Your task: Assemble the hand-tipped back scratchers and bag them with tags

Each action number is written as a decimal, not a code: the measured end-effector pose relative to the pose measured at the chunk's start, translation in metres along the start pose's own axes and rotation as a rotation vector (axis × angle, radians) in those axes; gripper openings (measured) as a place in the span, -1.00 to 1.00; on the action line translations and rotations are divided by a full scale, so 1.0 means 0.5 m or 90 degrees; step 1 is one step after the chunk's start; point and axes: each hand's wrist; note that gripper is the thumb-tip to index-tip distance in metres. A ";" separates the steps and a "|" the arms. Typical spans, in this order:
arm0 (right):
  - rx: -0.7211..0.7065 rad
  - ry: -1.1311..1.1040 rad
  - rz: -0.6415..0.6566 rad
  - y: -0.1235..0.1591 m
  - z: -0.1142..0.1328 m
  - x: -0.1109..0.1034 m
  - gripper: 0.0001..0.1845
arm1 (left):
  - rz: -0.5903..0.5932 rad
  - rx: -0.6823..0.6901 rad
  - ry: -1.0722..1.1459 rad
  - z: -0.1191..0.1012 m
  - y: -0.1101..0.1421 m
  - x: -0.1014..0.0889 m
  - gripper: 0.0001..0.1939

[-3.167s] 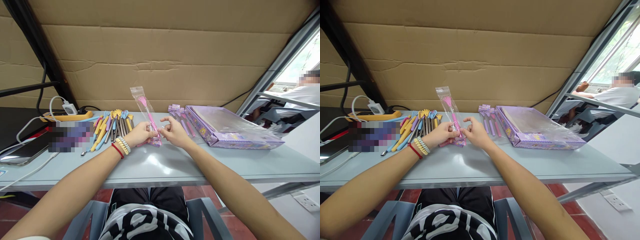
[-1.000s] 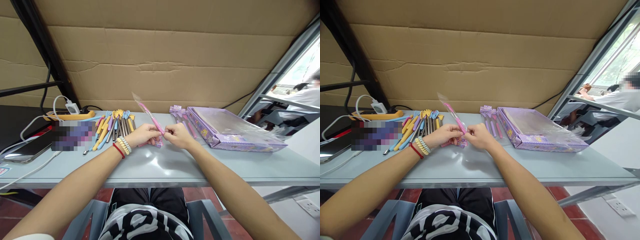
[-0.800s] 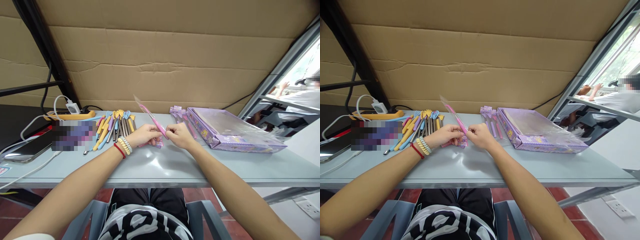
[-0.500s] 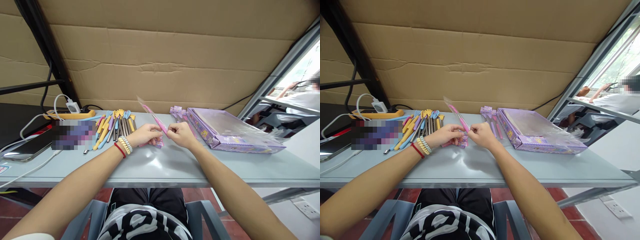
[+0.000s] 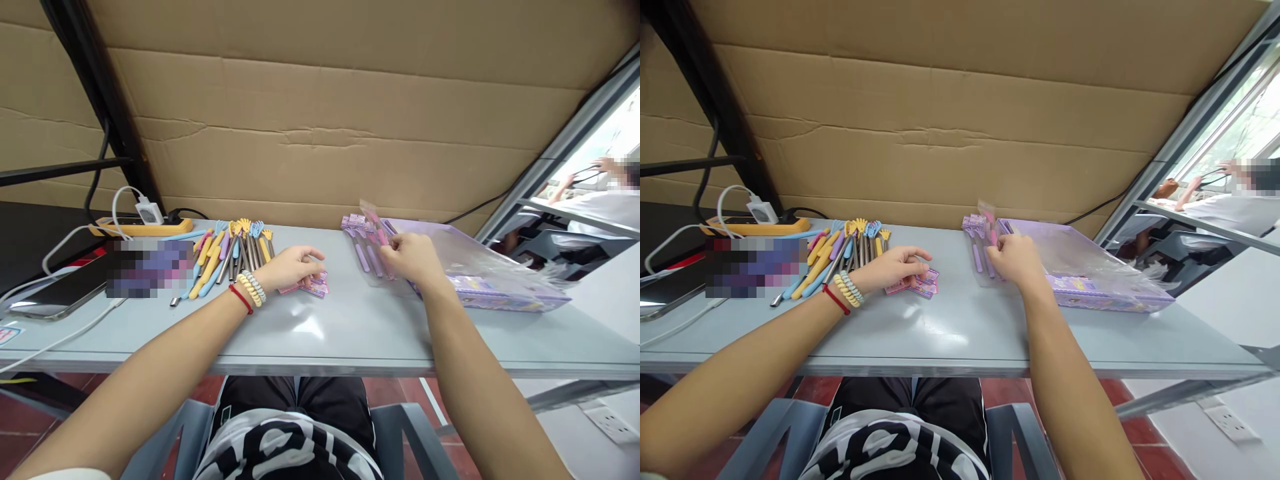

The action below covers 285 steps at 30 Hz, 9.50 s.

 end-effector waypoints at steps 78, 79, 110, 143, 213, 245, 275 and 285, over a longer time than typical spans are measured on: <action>-0.254 -0.142 0.332 0.025 0.072 0.152 -0.47 | -0.246 -0.053 0.215 -0.012 -0.013 -0.007 -0.73; -0.248 -0.143 0.329 0.025 0.074 0.152 -0.48 | -0.246 -0.055 0.210 -0.013 -0.013 -0.007 -0.74; -0.068 -0.315 0.303 0.017 0.090 0.148 -0.80 | -0.214 -0.036 0.028 0.001 -0.015 -0.003 -0.69; -0.094 -0.226 0.324 0.038 0.117 0.172 -0.73 | -0.195 0.019 -0.038 0.019 -0.020 -0.008 -0.70; 0.069 -0.858 -0.028 -0.033 0.044 0.106 -0.51 | -0.047 -0.058 -0.139 -0.004 0.003 -0.031 -0.64; 0.050 -0.806 -0.229 -0.071 -0.018 0.093 -0.78 | 0.004 0.060 -0.396 -0.010 0.019 -0.048 -0.54; 0.061 -0.524 -0.291 -0.067 -0.051 0.054 -0.79 | -0.092 0.020 -0.338 -0.006 0.020 -0.087 -0.67; 0.067 -0.625 -0.278 -0.053 -0.015 0.059 -0.76 | -0.116 -0.018 -0.298 0.015 0.018 -0.110 -0.69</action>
Point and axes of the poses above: each hand's wrist, its own y-axis away from the middle knuckle, its own x-axis out of the palm, z = x × y, and after that the axes turned 10 degrees about -y, right-handed
